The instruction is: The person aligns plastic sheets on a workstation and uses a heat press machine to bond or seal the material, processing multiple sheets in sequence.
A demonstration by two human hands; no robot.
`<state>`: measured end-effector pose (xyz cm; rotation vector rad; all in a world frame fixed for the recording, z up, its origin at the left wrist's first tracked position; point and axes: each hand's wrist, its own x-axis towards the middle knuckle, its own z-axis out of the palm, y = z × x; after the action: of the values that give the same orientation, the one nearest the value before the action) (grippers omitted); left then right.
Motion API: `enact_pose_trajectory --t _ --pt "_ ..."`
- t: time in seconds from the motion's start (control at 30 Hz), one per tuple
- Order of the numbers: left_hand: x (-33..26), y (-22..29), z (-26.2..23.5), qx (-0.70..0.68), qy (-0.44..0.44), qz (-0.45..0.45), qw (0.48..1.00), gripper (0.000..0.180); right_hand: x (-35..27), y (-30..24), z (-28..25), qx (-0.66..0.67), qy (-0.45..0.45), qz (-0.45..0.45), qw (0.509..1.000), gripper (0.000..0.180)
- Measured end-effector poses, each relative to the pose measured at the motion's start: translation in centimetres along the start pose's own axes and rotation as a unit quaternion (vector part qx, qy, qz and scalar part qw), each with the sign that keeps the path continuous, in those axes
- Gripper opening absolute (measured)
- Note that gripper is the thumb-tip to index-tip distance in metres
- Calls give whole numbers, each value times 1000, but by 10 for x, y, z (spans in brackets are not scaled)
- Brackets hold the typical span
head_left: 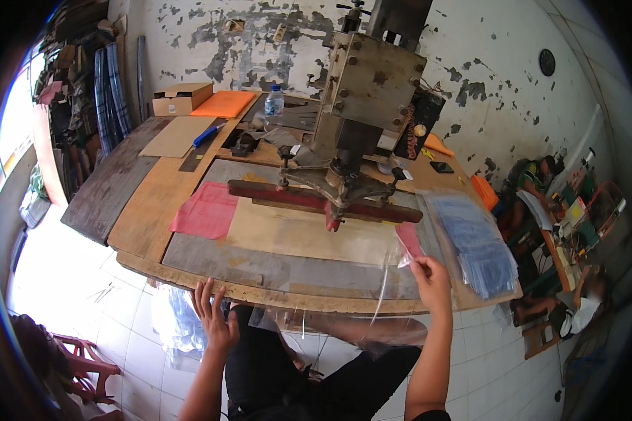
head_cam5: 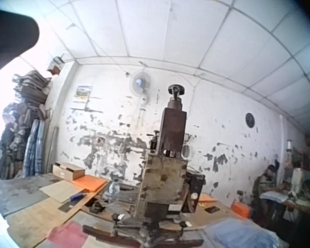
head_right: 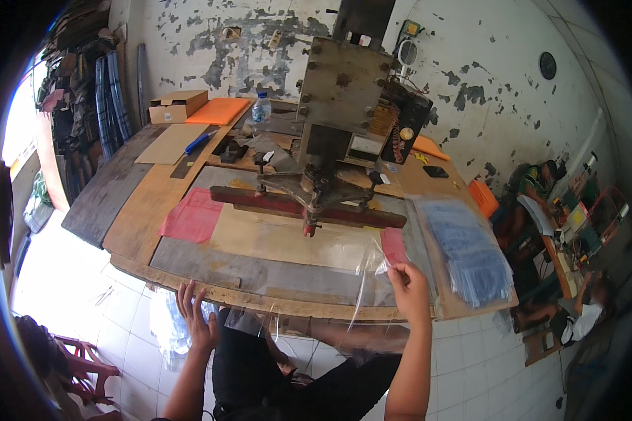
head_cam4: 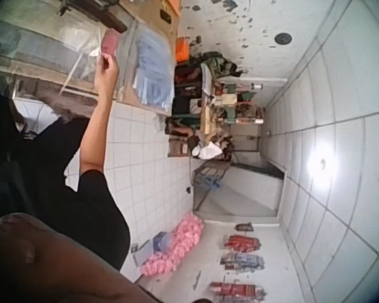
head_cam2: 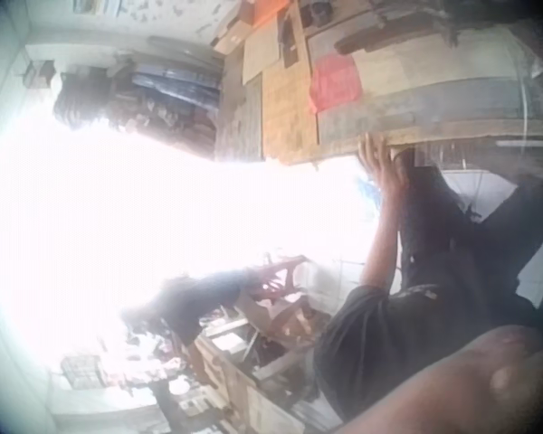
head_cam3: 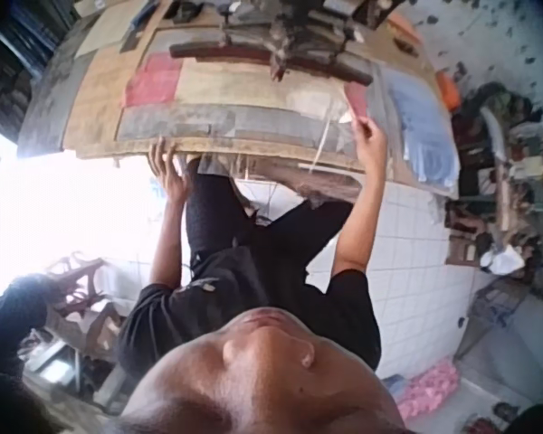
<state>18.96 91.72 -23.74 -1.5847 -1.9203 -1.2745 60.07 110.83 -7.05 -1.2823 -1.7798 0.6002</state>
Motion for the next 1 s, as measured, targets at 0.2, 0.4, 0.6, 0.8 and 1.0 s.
enact_pose_trajectory --t 0.2,0.4,0.6,0.8,1.0 --pt "48 52 -31 -91 77 -31 992 39 -50 9 -16 86 31 -7 996 13" --pt "89 122 -38 -251 -169 62 951 30 -72 14 -10 135 27 -49 989 15" --pt "76 161 2 -229 -296 189 908 42 -83 27 -10 107 16 -82 991 19" --pt "53 203 31 -235 -348 238 876 48 -101 9 -14 134 10 -157 978 10" --pt "54 226 57 -255 -313 296 866 75 -111 -1 -15 231 -26 -121 965 10"
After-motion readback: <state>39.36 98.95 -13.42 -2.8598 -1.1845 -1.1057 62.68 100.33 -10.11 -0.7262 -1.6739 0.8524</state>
